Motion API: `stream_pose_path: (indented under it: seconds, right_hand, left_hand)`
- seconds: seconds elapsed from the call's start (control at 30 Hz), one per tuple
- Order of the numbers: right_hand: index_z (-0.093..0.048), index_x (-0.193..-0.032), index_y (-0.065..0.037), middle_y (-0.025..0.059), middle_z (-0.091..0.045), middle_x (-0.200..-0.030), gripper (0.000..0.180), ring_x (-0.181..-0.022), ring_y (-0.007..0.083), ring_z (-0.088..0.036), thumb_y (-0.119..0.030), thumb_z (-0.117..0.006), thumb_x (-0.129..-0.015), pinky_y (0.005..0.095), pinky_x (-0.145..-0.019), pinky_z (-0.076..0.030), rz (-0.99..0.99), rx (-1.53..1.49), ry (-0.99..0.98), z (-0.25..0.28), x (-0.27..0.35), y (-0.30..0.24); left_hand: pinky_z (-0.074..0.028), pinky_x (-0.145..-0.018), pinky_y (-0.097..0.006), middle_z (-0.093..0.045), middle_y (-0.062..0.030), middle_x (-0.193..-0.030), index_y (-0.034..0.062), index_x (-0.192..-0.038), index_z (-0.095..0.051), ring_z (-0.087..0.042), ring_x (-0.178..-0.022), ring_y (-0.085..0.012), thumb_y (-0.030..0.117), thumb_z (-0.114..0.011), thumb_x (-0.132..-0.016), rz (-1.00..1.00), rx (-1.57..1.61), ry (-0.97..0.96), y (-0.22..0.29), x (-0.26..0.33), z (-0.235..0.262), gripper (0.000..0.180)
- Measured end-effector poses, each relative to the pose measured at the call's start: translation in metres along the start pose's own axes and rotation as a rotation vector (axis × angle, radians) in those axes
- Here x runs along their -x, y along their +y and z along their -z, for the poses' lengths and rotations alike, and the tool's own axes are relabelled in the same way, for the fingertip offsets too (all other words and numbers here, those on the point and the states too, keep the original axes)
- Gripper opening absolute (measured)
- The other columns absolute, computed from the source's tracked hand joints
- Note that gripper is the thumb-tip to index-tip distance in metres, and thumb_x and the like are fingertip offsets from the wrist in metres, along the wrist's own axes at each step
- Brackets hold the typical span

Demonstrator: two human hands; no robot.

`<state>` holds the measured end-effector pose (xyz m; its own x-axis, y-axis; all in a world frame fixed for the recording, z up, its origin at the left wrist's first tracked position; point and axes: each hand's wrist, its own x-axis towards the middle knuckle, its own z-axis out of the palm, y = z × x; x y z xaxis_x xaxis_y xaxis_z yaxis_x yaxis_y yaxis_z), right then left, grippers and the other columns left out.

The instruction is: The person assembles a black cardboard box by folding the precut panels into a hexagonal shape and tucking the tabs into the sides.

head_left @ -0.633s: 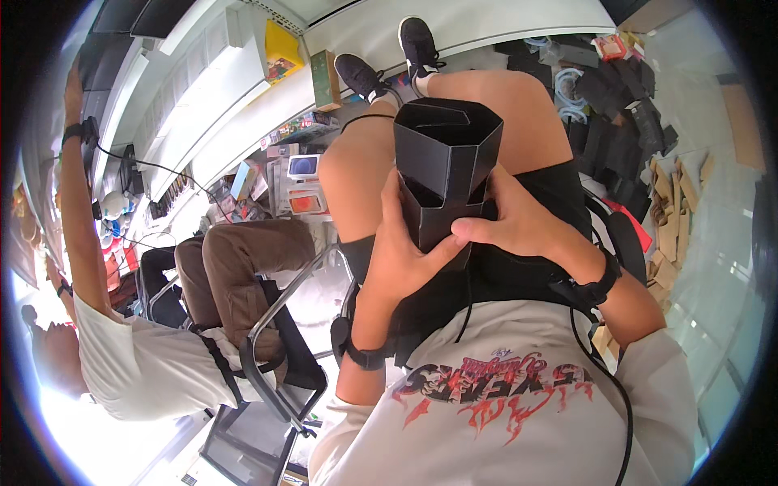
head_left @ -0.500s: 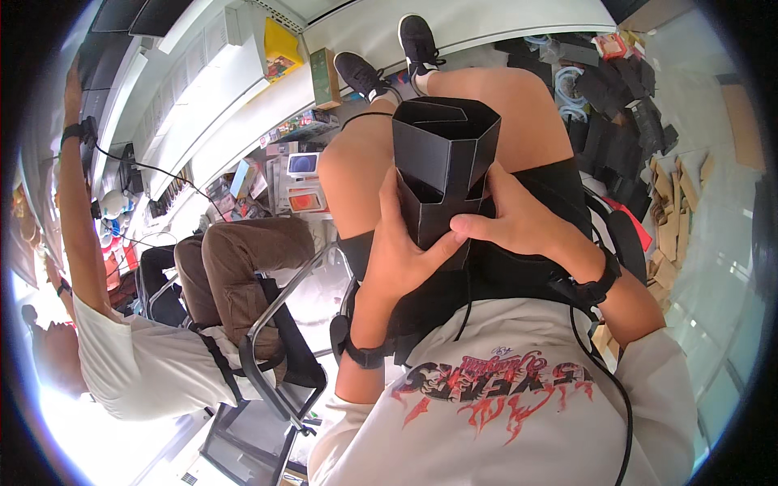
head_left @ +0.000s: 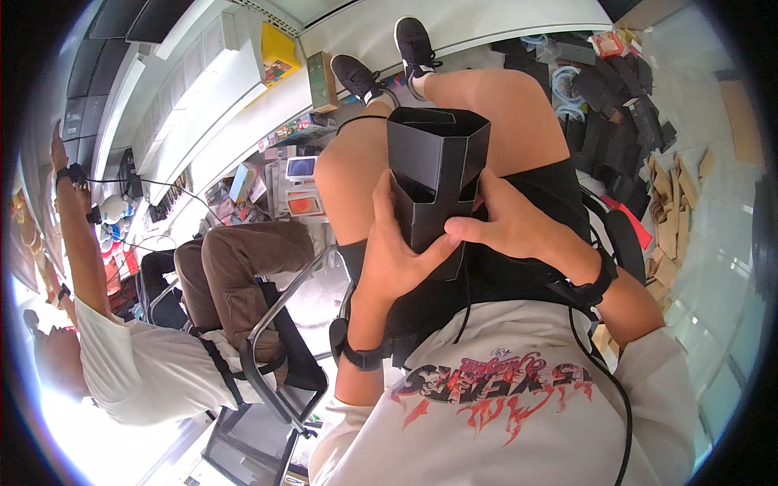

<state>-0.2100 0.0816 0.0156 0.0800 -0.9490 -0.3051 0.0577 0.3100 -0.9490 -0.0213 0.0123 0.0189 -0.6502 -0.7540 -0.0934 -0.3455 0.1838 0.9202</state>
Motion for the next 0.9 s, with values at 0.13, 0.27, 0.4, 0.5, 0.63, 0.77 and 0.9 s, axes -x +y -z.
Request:
stream_pose_path:
  seconds: [0.13, 0.27, 0.4, 0.5, 0.63, 0.77, 0.9]
  right_hand:
    - [-0.026, -0.140, 0.005, 0.0249, -0.055, -0.122, 0.088, -0.109, 0.0303, -0.060, -0.044, -0.069, -0.081, 0.0367, -0.092, -0.047, 0.039, 0.091, 0.007, 0.001, 0.000, 0.004]
    - [-0.027, -0.139, 0.005, 0.0250, -0.057, -0.120, 0.087, -0.107, 0.0322, -0.061, -0.046, -0.069, -0.082, 0.0373, -0.091, -0.047, 0.029, 0.121, 0.019, -0.001, 0.001, 0.004]
    - [-0.029, -0.137, 0.005, 0.0259, -0.058, -0.118, 0.085, -0.107, 0.0358, -0.061, -0.046, -0.068, -0.082, 0.0387, -0.091, -0.047, -0.013, 0.185, 0.026, 0.002, -0.001, -0.002]
    - [-0.030, -0.136, 0.005, 0.0265, -0.059, -0.118, 0.083, -0.108, 0.0370, -0.061, -0.046, -0.068, -0.082, 0.0394, -0.091, -0.047, -0.020, 0.196, 0.025, 0.001, 0.002, 0.001]
    - [-0.031, -0.136, 0.005, 0.0268, -0.059, -0.118, 0.082, -0.108, 0.0369, -0.061, -0.046, -0.067, -0.083, 0.0394, -0.090, -0.048, 0.000, 0.180, 0.047, -0.002, 0.000, 0.010]
    - [-0.031, -0.136, 0.005, 0.0263, -0.059, -0.117, 0.083, -0.107, 0.0372, -0.061, -0.047, -0.068, -0.083, 0.0392, -0.089, -0.048, -0.043, 0.214, 0.039, 0.001, 0.000, 0.002]
    - [-0.032, -0.134, 0.006, 0.0270, -0.060, -0.113, 0.081, -0.104, 0.0373, -0.063, -0.047, -0.068, -0.083, 0.0393, -0.088, -0.048, -0.025, 0.221, 0.041, 0.000, 0.001, 0.005]
  left_hand:
    - [-0.045, -0.096, -0.039, -0.055, -0.0272, -0.121, -0.0056, -0.143, -0.016, -0.059, -0.111, -0.0333, 0.021, -0.081, -0.073, -0.029, -0.022, -0.005, -0.001, 0.000, 0.001, 0.099]
    - [-0.046, -0.095, -0.040, -0.054, -0.0286, -0.123, -0.0072, -0.142, -0.015, -0.060, -0.110, -0.0353, 0.022, -0.080, -0.073, 0.021, -0.010, -0.011, -0.001, 0.001, 0.001, 0.100]
    - [-0.046, -0.095, -0.040, -0.054, -0.0304, -0.123, -0.0078, -0.142, -0.015, -0.060, -0.111, -0.0371, 0.025, -0.080, -0.074, -0.001, -0.092, -0.012, -0.005, -0.001, 0.000, 0.100]
    - [-0.045, -0.095, -0.041, -0.053, -0.0315, -0.124, -0.0078, -0.143, -0.015, -0.059, -0.113, -0.0387, 0.027, -0.079, -0.075, 0.065, -0.035, -0.026, -0.002, 0.003, 0.001, 0.099]
    - [-0.045, -0.095, -0.041, -0.052, -0.0320, -0.125, -0.0069, -0.143, -0.015, -0.058, -0.113, -0.0395, 0.027, -0.078, -0.075, 0.018, -0.097, -0.017, -0.002, 0.000, 0.001, 0.099]
    - [-0.045, -0.095, -0.042, -0.051, -0.0315, -0.125, -0.0057, -0.144, -0.015, -0.058, -0.114, -0.0398, 0.028, -0.078, -0.076, -0.035, -0.084, -0.027, -0.008, -0.002, 0.000, 0.098]
    - [-0.045, -0.095, -0.042, -0.051, -0.0304, -0.126, -0.0048, -0.145, -0.015, -0.057, -0.115, -0.0396, 0.028, -0.078, -0.077, 0.022, -0.067, -0.033, -0.002, 0.001, 0.001, 0.098]
